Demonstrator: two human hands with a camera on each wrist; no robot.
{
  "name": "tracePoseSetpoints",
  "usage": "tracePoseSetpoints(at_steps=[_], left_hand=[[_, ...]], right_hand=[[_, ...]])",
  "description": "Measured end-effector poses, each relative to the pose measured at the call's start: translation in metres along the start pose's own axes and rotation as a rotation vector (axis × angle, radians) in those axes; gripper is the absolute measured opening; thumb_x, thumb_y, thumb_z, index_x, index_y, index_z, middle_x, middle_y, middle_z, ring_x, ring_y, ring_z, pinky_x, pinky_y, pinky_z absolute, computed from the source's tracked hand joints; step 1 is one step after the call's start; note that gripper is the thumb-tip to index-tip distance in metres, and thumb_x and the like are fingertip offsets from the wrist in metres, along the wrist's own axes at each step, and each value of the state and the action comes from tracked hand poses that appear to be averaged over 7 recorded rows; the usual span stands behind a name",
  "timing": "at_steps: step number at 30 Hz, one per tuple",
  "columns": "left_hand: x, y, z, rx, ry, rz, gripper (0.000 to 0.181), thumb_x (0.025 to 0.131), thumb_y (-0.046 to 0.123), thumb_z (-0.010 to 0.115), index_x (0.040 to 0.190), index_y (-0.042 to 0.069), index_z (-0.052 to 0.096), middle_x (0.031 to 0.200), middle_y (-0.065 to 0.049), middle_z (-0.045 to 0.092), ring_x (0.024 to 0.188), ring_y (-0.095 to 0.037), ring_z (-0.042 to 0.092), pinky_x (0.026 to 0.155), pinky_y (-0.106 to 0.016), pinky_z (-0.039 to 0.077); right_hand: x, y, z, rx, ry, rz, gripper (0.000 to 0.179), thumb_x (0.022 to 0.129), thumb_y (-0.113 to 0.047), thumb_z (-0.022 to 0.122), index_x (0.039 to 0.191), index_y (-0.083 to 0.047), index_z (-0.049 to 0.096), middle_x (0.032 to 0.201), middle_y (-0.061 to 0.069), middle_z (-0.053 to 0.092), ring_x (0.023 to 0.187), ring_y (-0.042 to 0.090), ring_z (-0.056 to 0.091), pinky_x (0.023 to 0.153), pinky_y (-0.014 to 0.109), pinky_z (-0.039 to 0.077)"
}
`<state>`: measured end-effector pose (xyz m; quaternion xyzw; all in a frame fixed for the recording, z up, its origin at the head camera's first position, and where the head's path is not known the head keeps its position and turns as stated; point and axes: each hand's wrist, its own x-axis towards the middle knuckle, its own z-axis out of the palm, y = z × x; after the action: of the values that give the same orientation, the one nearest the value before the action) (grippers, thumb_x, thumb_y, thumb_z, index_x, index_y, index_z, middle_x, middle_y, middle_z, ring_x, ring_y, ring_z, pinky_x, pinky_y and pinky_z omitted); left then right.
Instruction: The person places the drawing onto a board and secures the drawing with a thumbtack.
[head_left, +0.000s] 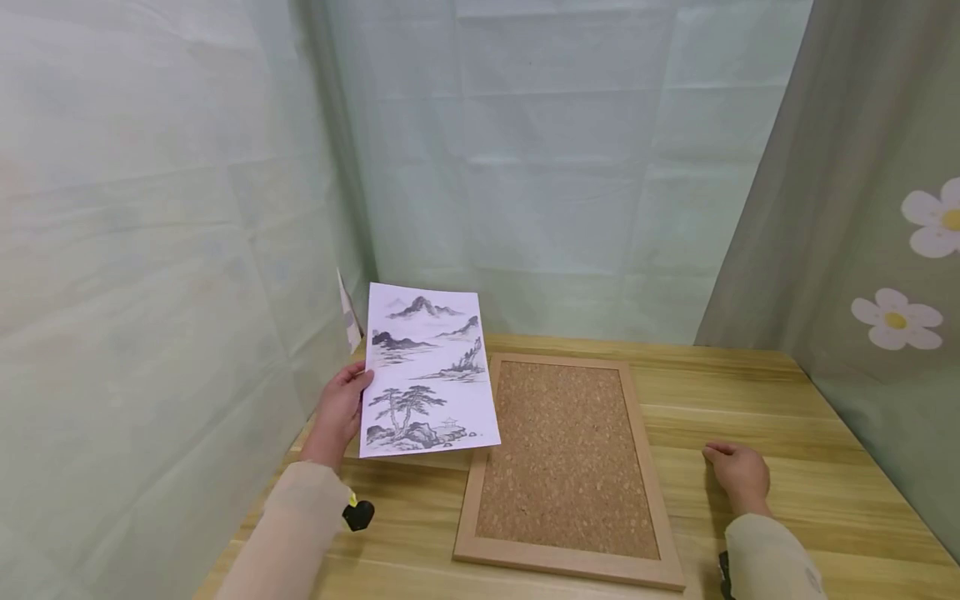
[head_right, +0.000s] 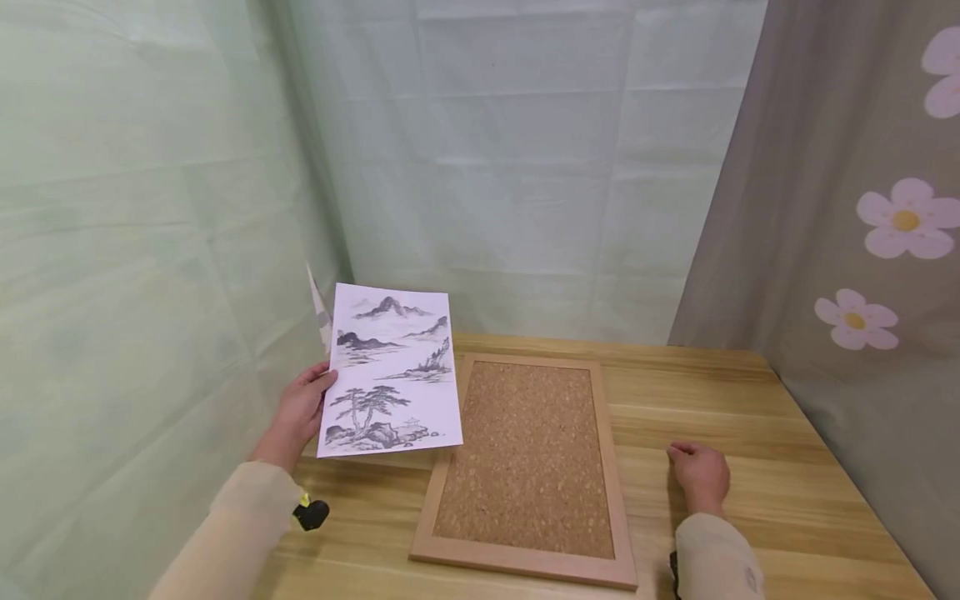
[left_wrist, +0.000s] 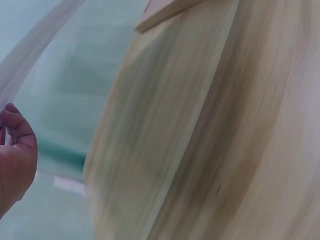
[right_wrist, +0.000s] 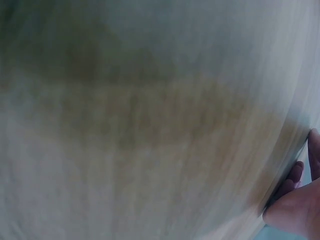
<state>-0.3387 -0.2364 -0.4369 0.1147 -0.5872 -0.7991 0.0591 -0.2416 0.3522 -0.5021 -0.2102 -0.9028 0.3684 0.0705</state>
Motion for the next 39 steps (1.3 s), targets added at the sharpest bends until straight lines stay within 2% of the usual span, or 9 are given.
tracePoseSetpoints(at_steps=[8,17,28,39], left_hand=[[-0.01,-0.017,0.041,-0.024,-0.047,-0.025,0.02,0.101,0.002,0.054,0.12,0.0,0.053,0.091,0.001,0.058,0.079,-0.008,0.06,0.07,-0.02,0.051],[-0.022,-0.039,0.076,-0.047,-0.112,-0.036,0.02,0.1,-0.002,0.053,0.12,-0.004,0.053,0.093,-0.002,0.058,0.078,-0.01,0.061,0.069,-0.022,0.052],[-0.037,-0.066,0.11,-0.042,-0.179,-0.033,0.024,0.098,-0.004,0.053,0.121,-0.011,0.053,0.091,-0.004,0.059,0.075,-0.011,0.061,0.066,-0.022,0.053],[-0.053,-0.089,0.133,-0.019,-0.229,-0.064,0.025,0.098,-0.003,0.055,0.121,-0.011,0.054,0.095,-0.006,0.059,0.079,-0.012,0.06,0.069,-0.022,0.052]], right_hand=[[0.002,0.002,0.002,0.0,0.012,0.001,0.033,0.099,-0.021,0.057,0.116,0.005,0.068,0.126,0.03,0.059,0.114,0.051,0.05,0.098,0.058,0.037],[0.0,0.0,0.003,0.015,0.024,-0.009,0.031,0.098,-0.019,0.058,0.114,0.006,0.069,0.125,0.03,0.06,0.114,0.051,0.051,0.098,0.058,0.037],[0.0,0.0,0.005,0.004,0.03,-0.017,0.031,0.097,-0.019,0.058,0.113,0.005,0.069,0.124,0.03,0.06,0.114,0.052,0.051,0.098,0.058,0.037],[-0.001,-0.005,0.005,-0.002,0.032,-0.033,0.03,0.098,-0.018,0.059,0.112,0.007,0.069,0.123,0.03,0.061,0.112,0.051,0.052,0.098,0.058,0.037]])
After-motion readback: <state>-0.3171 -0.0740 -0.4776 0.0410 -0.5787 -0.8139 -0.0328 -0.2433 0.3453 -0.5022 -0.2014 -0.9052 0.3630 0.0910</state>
